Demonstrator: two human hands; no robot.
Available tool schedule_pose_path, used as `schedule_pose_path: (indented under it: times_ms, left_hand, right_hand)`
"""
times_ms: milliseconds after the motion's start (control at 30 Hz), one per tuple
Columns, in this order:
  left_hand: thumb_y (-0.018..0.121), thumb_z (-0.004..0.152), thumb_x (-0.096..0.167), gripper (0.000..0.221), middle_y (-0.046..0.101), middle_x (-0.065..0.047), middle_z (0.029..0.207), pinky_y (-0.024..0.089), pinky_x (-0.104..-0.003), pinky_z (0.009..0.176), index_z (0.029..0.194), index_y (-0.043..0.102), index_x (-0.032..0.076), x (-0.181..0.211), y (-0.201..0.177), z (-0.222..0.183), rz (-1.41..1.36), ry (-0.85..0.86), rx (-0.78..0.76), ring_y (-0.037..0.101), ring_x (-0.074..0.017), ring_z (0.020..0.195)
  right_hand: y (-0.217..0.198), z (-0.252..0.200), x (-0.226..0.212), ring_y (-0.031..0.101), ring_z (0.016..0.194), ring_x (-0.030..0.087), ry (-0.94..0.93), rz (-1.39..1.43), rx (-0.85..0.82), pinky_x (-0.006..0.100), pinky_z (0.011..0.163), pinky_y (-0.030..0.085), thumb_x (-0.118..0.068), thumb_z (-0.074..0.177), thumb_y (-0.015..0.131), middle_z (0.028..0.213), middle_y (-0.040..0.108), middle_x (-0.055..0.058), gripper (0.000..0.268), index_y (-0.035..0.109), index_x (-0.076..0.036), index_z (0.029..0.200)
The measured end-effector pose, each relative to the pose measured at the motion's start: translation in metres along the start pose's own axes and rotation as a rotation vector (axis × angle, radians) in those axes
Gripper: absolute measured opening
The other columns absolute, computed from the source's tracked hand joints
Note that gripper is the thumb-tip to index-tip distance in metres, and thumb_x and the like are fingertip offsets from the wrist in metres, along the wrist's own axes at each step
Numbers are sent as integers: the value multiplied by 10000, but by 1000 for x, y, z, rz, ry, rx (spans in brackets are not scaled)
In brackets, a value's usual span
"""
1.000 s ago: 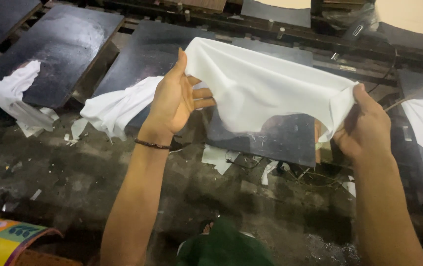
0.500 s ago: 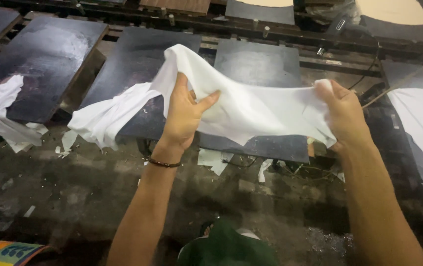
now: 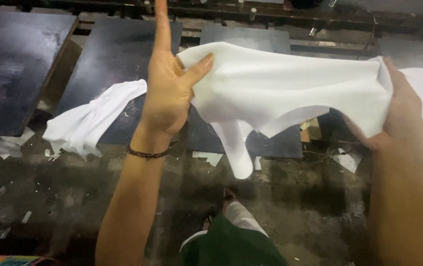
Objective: Placing white shirts onto screen printing boards and smoothing them out for production.
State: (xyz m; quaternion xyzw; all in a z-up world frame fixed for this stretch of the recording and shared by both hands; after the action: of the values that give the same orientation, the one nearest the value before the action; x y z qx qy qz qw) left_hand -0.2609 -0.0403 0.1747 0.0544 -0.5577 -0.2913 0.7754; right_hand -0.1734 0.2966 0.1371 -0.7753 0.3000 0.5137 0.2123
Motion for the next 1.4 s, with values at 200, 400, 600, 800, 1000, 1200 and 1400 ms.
schedule_pose_path:
  times_ms: [200,400,600,800,1000,1200,1400]
  left_hand:
    - [626,990,-102,1004,-19,87,1777,701,-313,832,1624,-48,288,-39,6,56,0,-66,-7,697,-105,809]
    - [610,1012,-148,1042,-265,59,1744,670,-376,953,1570,-85,393,-107,-25,149,60,-82,-70,695,-175,1147]
    - [694,1021,-73,1098,123,53,816,362,-276,458,1621,-38,483,-181,-63,259,414,-324,80,196,-110,574]
    - [677,1035,-41,555,645,-114,1416,620,-458,970,1458,410,198,-163,-59,323,349,234,-251,694,-297,1254]
    - [573,998,-218,963,-101,-176,1764,761,-394,709,1576,99,389,-176,-64,281,210,-160,-60,784,-303,937]
    - [670,859,-114,975,611,-264,1379,598,-389,949,1653,221,230,-283,-123,221,434,-447,115,642,-329,1218]
    - [787,794,44,1028,719,-175,1267,575,-423,1003,1649,256,252,-420,-196,154,753,-726,304,679,-274,1217]
  right_hand:
    - [38,75,-3,763,652,187,-84,291,-729,316,355,606,-728,790,670,788,766,16,632,706,-142,1024]
    - [66,129,-35,737,821,31,65,-89,71,212,585,588,-407,955,675,1039,761,-133,271,682,-293,1201]
    - [102,258,-56,676,881,93,-149,246,-89,245,756,595,-245,1044,623,960,688,-36,109,677,-161,1000]
    - [110,263,-119,627,802,78,-471,163,-227,208,648,557,-37,939,582,891,601,-57,181,650,-174,1036]
    - [112,218,-76,780,1008,86,-81,70,92,238,826,699,-335,1012,489,1091,750,-84,300,638,-180,1222]
    - [93,287,78,633,1084,228,-178,-28,-30,419,978,504,-307,1035,638,1115,660,112,274,678,-77,1179]
    - [64,362,249,655,798,175,58,-50,-116,346,677,548,-212,1020,704,892,638,46,191,644,-42,1082]
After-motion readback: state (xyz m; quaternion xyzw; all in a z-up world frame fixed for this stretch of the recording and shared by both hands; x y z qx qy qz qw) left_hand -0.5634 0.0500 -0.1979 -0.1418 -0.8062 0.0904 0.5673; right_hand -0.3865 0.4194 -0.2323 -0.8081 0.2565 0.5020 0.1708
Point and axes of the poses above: each hand's wrist, its own z-axis towards the middle knuckle, its own y-axis out of the palm, x = y × z, the point moved 6 cm from there along z, towards the middle knuckle
